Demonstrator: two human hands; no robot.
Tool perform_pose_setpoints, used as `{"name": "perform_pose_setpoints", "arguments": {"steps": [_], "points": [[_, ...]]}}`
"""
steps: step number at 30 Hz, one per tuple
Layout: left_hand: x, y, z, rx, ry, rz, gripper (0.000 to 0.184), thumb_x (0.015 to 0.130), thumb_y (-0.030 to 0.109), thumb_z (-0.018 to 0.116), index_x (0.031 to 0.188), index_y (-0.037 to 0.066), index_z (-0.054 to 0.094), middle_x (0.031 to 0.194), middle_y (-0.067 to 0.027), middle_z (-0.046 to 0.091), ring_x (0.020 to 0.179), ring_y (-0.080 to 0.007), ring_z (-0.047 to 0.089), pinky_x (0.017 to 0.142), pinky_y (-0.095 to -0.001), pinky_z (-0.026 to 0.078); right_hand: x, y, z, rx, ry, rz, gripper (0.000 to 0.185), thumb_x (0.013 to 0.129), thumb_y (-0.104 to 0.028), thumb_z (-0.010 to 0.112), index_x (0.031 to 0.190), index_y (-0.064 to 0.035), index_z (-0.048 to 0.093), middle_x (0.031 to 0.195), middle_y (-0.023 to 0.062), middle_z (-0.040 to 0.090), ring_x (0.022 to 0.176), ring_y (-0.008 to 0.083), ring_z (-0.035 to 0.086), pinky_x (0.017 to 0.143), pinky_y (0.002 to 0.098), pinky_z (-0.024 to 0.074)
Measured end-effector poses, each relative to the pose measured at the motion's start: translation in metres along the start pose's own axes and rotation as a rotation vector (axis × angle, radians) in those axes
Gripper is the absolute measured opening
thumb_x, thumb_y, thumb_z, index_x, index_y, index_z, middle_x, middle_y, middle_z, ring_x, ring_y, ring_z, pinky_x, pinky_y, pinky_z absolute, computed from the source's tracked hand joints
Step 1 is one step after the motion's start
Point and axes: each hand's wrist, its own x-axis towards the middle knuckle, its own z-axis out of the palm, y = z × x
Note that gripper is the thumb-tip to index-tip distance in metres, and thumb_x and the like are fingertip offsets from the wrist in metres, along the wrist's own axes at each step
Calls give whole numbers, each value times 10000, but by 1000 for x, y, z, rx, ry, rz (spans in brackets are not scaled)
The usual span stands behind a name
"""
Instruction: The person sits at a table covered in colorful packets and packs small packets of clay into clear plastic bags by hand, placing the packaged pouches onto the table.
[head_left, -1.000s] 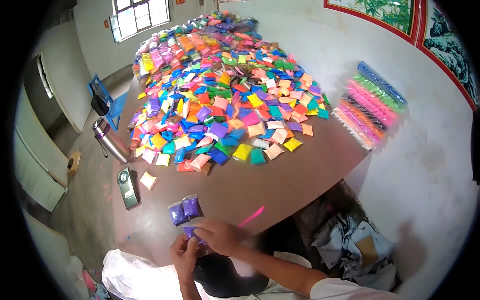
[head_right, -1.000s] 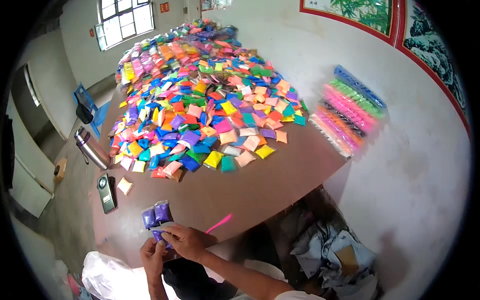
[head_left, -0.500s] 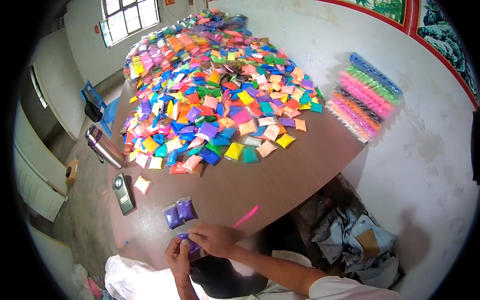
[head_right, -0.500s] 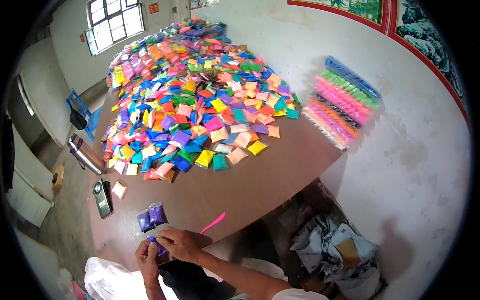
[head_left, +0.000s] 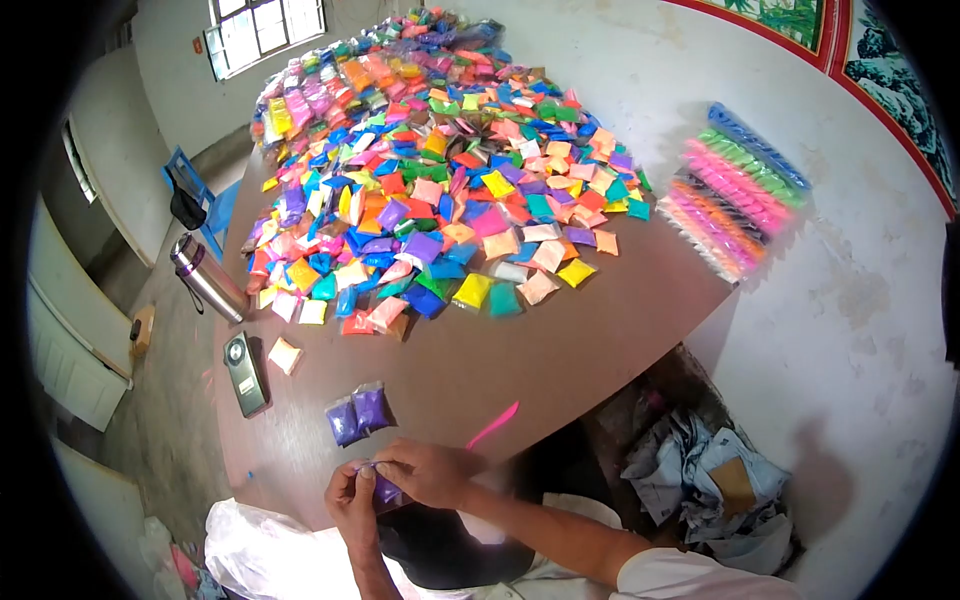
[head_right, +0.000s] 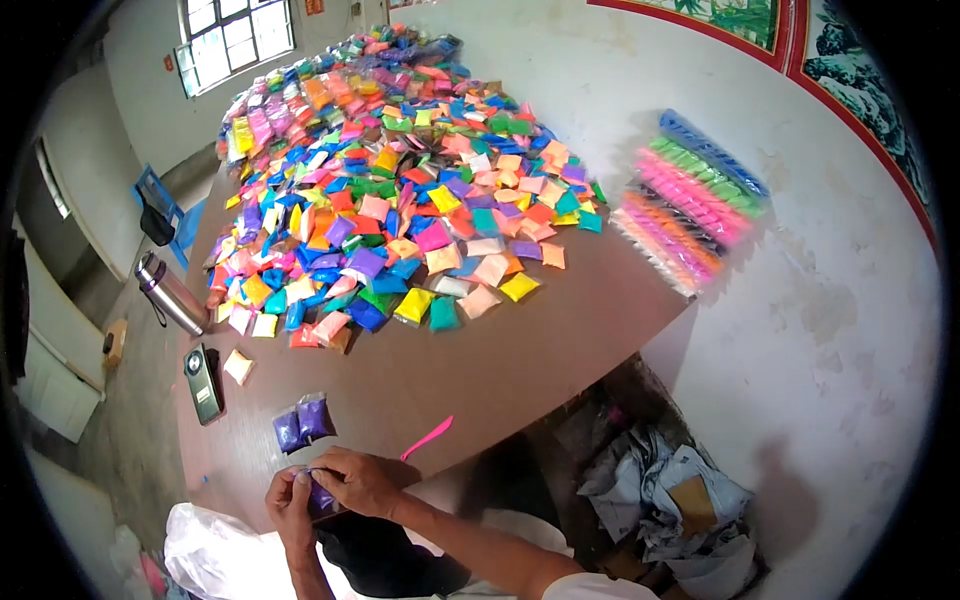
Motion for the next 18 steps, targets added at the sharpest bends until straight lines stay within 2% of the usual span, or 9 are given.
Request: {"name": "perform_pose_setpoints", "arguments": {"steps": [6,10,13,16,18], "points": [[1,-16,-9,-60,-16,96,102,1006,111,710,992,12,691,896,6,677,814,-59,574,749,-219,464,3,-12,1,-21,-10,40,165,986,-189,676,1011,-32,722,958,133,708,867,312,685,786,380,538],[0,-16,-7,-101,2,86,97,1005,104,707,984,11,688,886,11,669,810,-57,572,747,-218,464,5,-16,1,-60,-29,40,170,989,-188,673,1028,-31,728,956,138,719,877,316,696,791,378,541],[-2,-2,4,0,41,52,118,1014,122,692,989,6,686,876,19,660,800,-57,558,741,-220,451,2,-9,4,-53,19,105,181,996,-194,672,1057,-35,734,970,145,730,870,322,707,784,381,547],[-6,9,10,218,-42,30,181,1035,168,657,992,-4,694,863,30,641,801,-61,531,715,-226,422,4,-13,0,22,64,164,196,1011,-208,656,1080,-44,738,970,148,737,861,334,713,772,383,554],[-6,10,10,172,-45,23,174,1034,159,655,984,-2,695,866,31,639,802,-61,531,712,-225,423,5,-20,-1,-79,93,93,179,999,-156,681,1065,8,709,988,175,716,888,349,708,767,385,559]]}}
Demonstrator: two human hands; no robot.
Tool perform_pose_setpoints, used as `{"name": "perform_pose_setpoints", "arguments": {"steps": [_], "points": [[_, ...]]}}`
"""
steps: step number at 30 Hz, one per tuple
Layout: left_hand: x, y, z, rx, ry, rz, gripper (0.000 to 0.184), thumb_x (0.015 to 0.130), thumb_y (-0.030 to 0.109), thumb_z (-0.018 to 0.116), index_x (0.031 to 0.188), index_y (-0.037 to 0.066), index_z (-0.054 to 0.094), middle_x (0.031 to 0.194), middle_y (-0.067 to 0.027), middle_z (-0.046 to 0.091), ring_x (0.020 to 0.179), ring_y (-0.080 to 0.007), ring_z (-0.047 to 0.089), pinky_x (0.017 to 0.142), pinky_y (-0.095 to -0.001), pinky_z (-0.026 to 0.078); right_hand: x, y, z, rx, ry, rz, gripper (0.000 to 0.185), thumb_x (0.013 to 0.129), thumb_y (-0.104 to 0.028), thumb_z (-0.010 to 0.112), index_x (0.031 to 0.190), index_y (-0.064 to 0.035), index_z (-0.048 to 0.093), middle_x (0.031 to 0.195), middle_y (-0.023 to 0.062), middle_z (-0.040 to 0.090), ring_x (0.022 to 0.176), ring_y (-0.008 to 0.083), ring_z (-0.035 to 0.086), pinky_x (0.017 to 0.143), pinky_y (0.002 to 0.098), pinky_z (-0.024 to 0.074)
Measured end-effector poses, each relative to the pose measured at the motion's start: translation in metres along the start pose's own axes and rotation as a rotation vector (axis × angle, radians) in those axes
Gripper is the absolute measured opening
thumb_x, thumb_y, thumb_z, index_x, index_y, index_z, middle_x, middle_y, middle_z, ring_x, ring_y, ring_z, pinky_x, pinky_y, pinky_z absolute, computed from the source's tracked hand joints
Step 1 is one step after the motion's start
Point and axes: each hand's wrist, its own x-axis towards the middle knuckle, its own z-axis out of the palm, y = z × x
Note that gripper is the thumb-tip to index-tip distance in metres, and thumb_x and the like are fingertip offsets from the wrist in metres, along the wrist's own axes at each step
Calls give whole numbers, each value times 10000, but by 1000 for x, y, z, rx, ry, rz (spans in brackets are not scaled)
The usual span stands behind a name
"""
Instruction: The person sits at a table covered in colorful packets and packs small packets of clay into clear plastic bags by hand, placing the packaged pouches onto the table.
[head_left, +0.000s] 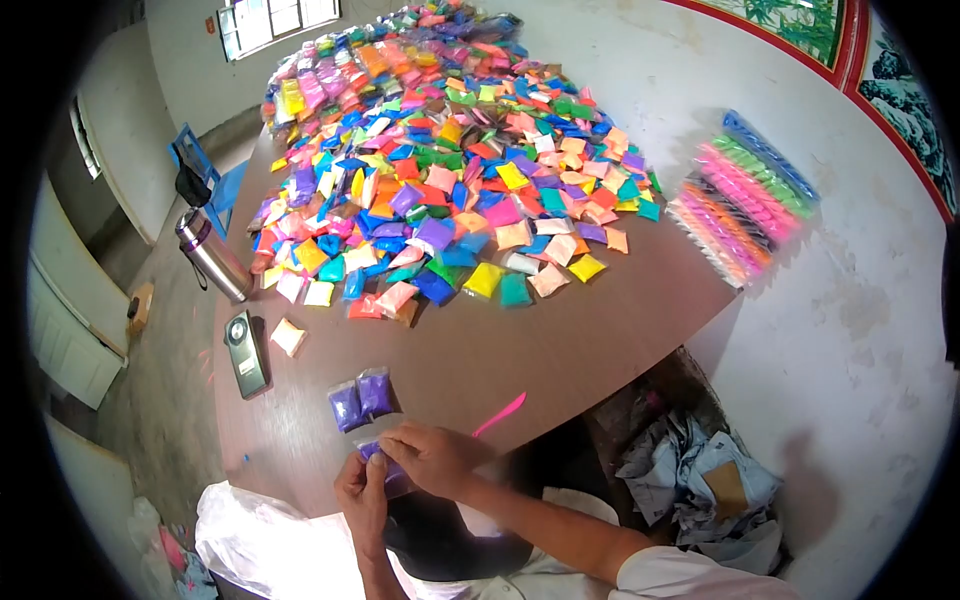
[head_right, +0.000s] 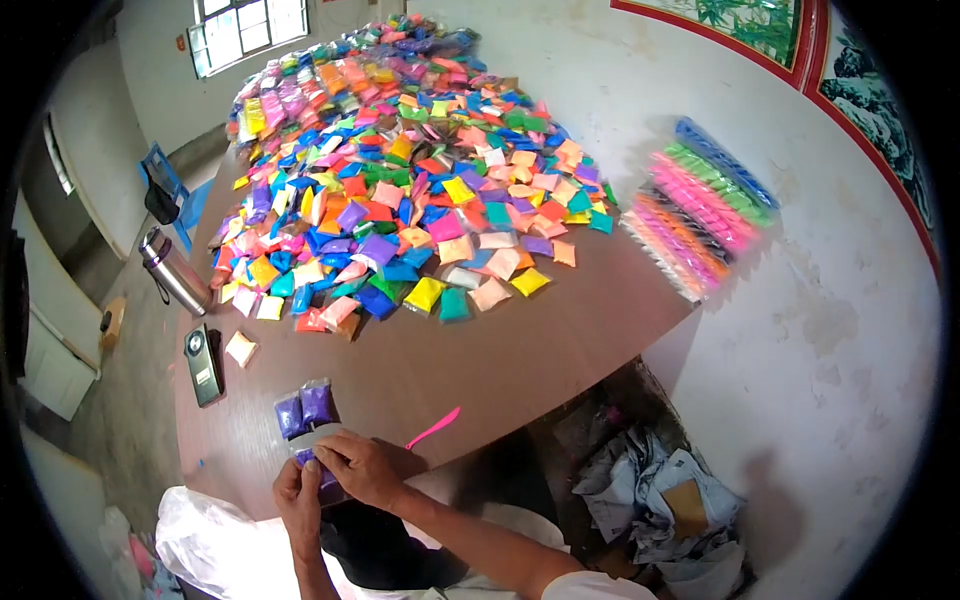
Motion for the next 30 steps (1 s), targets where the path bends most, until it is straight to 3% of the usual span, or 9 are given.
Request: {"name": "perform_pose_setpoints", "arguments": {"steps": [4,7,9,13,16,21,23,26,30], "points": [[1,-8,-8,-79,6,11,156,1039,135,641,982,2,701,881,32,642,813,-60,545,718,-224,441,8,-20,-10,-27,-96,-35,181,996,-161,686,1082,-5,715,1006,167,724,895,347,711,773,380,563],[1,-12,-8,-90,41,-2,151,1044,122,634,1026,-2,718,911,21,672,851,-60,590,751,-223,483,5,-24,-7,-75,-236,155,196,995,-170,690,1114,-17,719,1038,169,729,906,315,721,787,368,566],[-1,1,-6,-178,-13,-80,151,1037,127,646,1062,0,725,921,20,686,864,-60,602,753,-227,496,-1,15,2,183,-170,92,215,1002,-165,690,1162,-22,713,1049,148,739,888,239,717,793,339,564],[-1,-1,-3,-83,-73,-101,155,1019,120,682,1115,3,714,912,37,660,829,-50,567,755,-223,474,-3,25,5,280,-102,160,233,1019,-164,679,1201,-21,706,1021,102,739,880,159,686,796,303,556],[-2,8,-3,-186,-66,-136,161,1019,99,684,1137,-5,716,924,24,674,825,-56,582,746,-219,473,-3,24,5,253,-113,185,246,1035,-162,664,1232,-18,694,1003,55,724,888,108,662,781,269,547],[1,-9,-9,-201,-55,-37,154,1024,92,680,1138,-6,714,917,14,680,817,-55,583,729,-213,466,0,12,-1,344,-222,337,262,1044,-152,647,1263,-10,661,1018,61,724,887,108,669,791,255,546],[2,-14,-11,-117,-47,-14,231,997,103,703,1179,-38,712,961,-63,753,854,-93,684,759,-250,560,0,11,-2,336,-247,381,265,1044,-147,645,1268,-6,651,1020,63,724,889,107,671,798,252,547],[1,0,-7,-171,-84,-89,210,999,105,718,1171,-14,703,955,-22,723,841,-83,651,774,-237,535,-2,14,0,347,-161,353,251,1037,-128,653,1248,8,651,1036,63,725,900,103,673,817,260,551],[2,4,-8,-153,-109,-98,227,988,95,728,1180,-22,699,984,-44,744,867,-98,681,803,-254,563,-2,10,0,368,-114,364,251,1029,-106,660,1246,18,649,1056,74,727,933,112,675,843,277,556]]}}
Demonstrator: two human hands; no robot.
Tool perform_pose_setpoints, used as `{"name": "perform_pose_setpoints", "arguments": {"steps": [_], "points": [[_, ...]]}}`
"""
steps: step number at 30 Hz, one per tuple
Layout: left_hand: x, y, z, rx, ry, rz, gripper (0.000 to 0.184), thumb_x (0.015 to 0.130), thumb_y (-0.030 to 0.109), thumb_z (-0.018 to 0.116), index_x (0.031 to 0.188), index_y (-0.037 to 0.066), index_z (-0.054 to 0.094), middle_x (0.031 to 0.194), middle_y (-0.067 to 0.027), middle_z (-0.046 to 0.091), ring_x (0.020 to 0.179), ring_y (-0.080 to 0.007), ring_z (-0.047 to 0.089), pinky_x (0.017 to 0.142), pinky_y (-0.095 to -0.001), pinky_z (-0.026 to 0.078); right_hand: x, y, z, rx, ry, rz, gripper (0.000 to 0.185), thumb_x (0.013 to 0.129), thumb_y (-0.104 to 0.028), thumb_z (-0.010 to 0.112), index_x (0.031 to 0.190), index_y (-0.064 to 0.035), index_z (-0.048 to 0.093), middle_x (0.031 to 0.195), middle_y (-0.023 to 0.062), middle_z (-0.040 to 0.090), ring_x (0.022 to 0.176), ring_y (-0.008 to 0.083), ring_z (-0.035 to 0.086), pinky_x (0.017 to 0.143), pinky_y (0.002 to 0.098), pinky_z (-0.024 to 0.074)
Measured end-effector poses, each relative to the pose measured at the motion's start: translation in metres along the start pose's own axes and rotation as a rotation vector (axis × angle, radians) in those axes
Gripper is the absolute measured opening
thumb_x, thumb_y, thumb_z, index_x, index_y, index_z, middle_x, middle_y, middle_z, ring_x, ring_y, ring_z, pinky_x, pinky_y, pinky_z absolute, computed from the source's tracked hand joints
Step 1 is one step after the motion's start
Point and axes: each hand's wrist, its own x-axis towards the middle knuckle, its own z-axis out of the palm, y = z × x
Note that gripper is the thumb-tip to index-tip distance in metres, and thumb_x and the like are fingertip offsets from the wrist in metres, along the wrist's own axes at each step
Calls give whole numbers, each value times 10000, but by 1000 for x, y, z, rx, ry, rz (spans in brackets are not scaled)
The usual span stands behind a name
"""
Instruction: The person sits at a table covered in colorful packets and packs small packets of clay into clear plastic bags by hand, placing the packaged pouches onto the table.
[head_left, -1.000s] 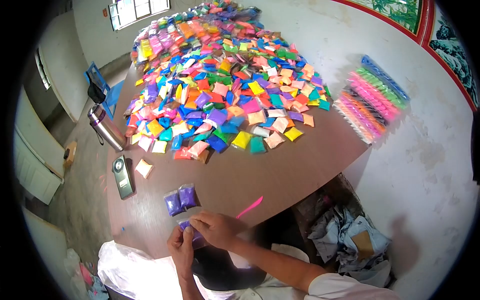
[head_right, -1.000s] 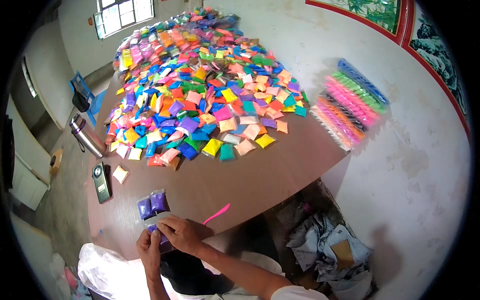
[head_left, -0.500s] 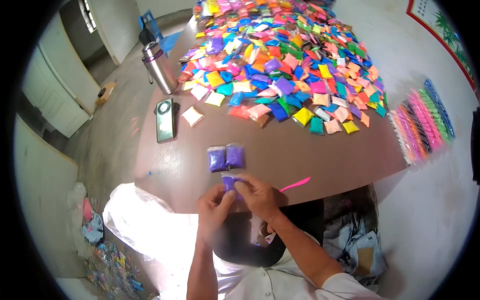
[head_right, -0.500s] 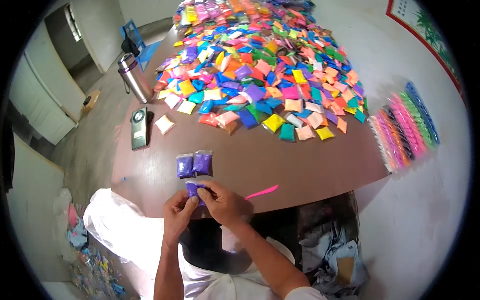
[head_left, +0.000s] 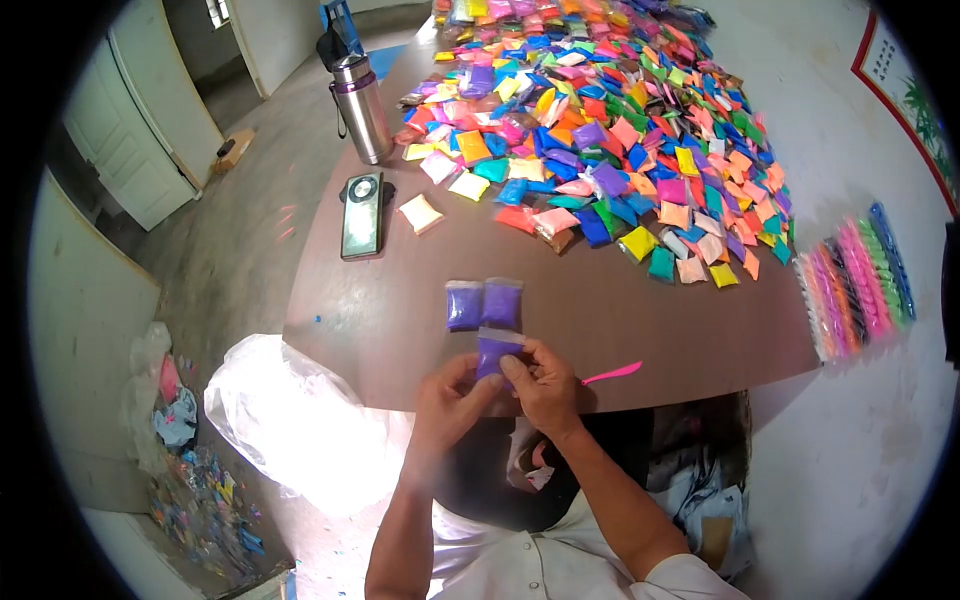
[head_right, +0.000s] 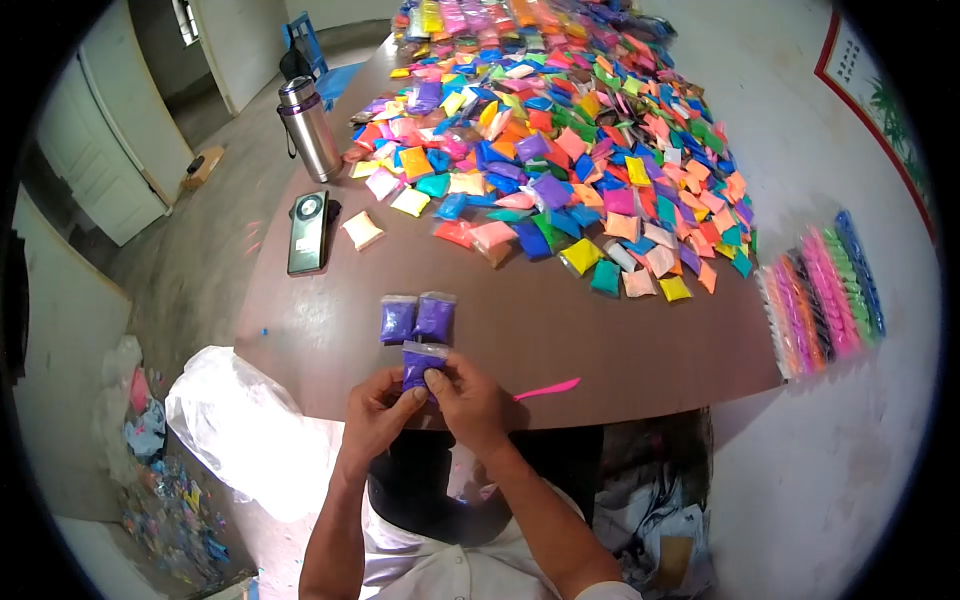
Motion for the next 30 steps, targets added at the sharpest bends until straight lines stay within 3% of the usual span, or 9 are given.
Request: {"name": "perform_pose_setpoints", "arguments": {"steps": [3,8,11,17,23,25,27,29,30], "points": [[-1,-1,-3,-12,16,-77,222,982,80,729,1179,-20,702,986,-48,749,880,-96,682,808,-247,563,-1,-4,3,-33,-9,-21,258,1026,-109,661,1252,15,650,1066,77,728,946,122,678,853,281,559],[1,-13,-7,-91,13,29,233,966,71,745,1176,-21,705,994,-53,753,877,-93,686,786,-242,567,0,1,1,-124,-25,-48,272,1025,-130,667,1260,6,653,1088,73,728,978,128,685,864,284,562],[-2,4,-4,-38,21,-49,262,949,86,770,1178,-24,706,986,-55,755,866,-97,691,767,-248,572,0,5,-1,-77,0,43,281,1026,-139,668,1267,5,655,1112,72,727,999,130,687,877,282,563],[3,-11,-2,104,24,15,267,941,112,782,1161,-22,715,967,-59,756,850,-99,689,757,-253,572,0,2,0,5,-6,-66,270,1023,-117,667,1265,3,663,1121,70,728,1003,126,683,889,279,566],[3,-18,-4,95,59,64,208,919,81,758,1093,-24,712,905,-51,730,791,-107,659,699,-275,551,0,7,-3,-198,36,-158,240,999,-100,684,1226,-22,689,1078,58,726,974,121,680,866,285,572],[3,-18,-4,180,40,124,290,890,133,788,1133,-10,717,925,-73,730,802,-118,655,720,-293,548,-1,10,0,83,50,42,223,981,-124,703,1187,-39,709,1026,51,722,919,106,672,832,286,571],[6,-11,-5,241,7,-25,282,882,128,788,1115,-14,717,950,-78,725,826,-114,654,731,-293,549,-4,-26,1,-211,74,222,203,987,-141,698,1165,-46,715,1006,43,713,857,103,661,796,281,565],[6,-6,-2,41,17,-11,231,920,93,721,1121,-20,700,960,-54,706,843,-123,651,752,-282,544,-7,-72,4,-352,3,271,193,993,-146,687,1161,-56,714,1026,33,709,881,110,655,818,276,554],[3,-6,2,-18,67,35,193,954,76,671,1119,-22,690,964,-38,692,873,-112,633,770,-260,520,-2,-37,1,-261,12,46,192,995,-145,685,1161,-52,711,1030,41,703,901,121,650,833,278,546]]}}
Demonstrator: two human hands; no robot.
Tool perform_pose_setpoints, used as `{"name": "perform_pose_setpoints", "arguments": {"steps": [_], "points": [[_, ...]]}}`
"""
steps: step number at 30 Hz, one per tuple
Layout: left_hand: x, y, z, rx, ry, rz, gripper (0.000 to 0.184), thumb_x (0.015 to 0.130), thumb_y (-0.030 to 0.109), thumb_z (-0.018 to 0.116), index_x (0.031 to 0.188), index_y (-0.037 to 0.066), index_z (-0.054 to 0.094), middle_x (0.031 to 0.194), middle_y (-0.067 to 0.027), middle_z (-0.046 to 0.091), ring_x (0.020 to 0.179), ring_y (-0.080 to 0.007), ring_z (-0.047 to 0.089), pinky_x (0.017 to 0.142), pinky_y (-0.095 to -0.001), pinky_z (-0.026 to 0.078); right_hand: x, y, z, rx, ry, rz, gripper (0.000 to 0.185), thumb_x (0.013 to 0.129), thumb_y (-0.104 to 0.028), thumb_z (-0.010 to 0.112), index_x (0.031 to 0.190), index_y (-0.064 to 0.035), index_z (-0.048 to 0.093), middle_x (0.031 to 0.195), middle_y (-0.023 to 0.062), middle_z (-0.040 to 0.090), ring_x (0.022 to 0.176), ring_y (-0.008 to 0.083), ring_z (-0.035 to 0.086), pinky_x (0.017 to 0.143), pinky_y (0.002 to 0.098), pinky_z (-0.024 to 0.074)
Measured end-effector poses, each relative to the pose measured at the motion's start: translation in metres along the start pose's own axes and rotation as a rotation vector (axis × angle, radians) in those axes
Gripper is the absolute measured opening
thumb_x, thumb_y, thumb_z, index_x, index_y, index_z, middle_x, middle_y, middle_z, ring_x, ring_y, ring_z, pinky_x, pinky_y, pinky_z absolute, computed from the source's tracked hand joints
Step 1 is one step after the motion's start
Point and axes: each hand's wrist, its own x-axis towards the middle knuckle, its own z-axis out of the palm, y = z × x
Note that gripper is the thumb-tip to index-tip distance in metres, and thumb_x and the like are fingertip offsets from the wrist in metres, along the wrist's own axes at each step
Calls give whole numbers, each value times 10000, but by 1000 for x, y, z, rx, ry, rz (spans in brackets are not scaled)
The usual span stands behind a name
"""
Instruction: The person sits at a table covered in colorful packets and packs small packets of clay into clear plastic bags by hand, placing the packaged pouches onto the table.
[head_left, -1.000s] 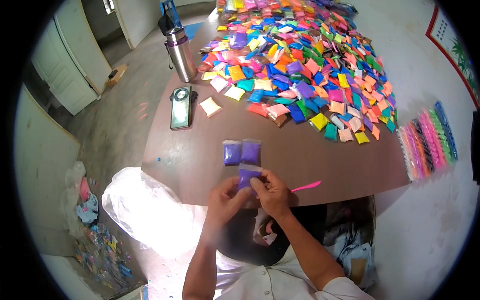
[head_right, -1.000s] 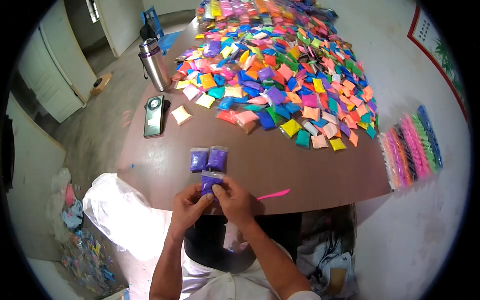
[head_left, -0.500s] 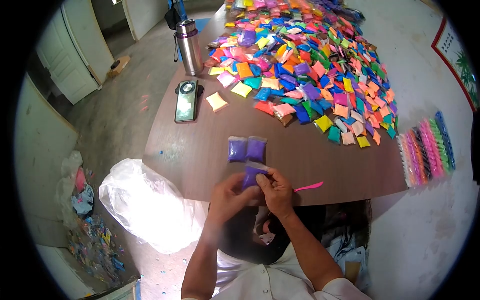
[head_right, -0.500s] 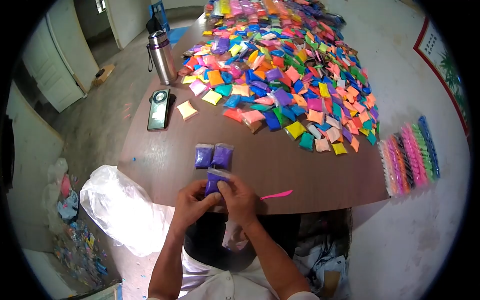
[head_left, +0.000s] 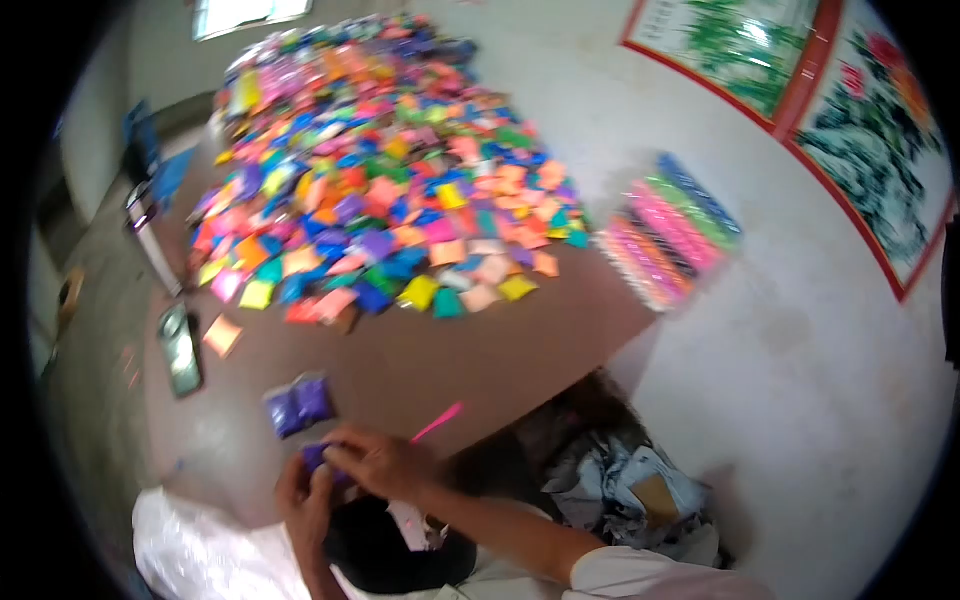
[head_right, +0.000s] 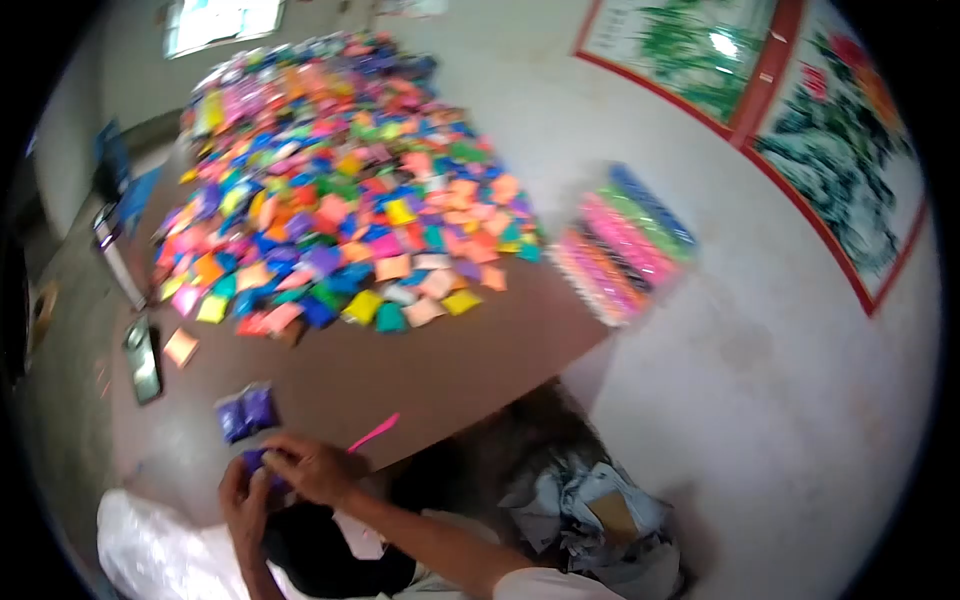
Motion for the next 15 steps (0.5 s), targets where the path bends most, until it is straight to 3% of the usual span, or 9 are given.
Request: {"name": "perform_pose_setpoints", "arguments": {"steps": [1,7,10,13,15], "points": [[0,2,-6,29,-47,2,160,979,63,640,1103,-26,685,951,-23,671,883,-100,606,785,-247,494,5,38,9,89,14,-226,192,997,-143,682,1161,-48,708,1034,48,696,920,131,645,848,280,539],[3,-20,-10,44,-48,169,133,1013,109,644,1038,-18,674,914,-9,642,835,-78,542,756,-232,444,5,40,12,227,-53,-260,199,997,-143,678,1156,-25,696,1043,83,679,956,180,649,869,308,532],[1,-17,-8,71,-49,155,152,1021,135,652,1010,-17,660,892,2,622,838,-81,534,771,-233,446,5,39,12,114,-5,-277,179,983,-138,678,1114,-15,690,1039,99,683,934,214,651,859,330,532],[2,-15,-6,60,-20,155,168,1027,158,655,982,-4,647,865,17,596,818,-73,507,743,-231,425,3,41,13,82,10,-334,139,996,-123,682,1076,-11,666,932,49,614,883,139,591,801,292,495],[4,-22,-14,106,7,172,201,1038,188,660,937,16,638,837,27,576,784,-62,473,695,-229,391,4,42,14,25,4,-379,149,988,-138,683,1058,-7,666,918,70,623,872,165,601,797,311,496]]}}
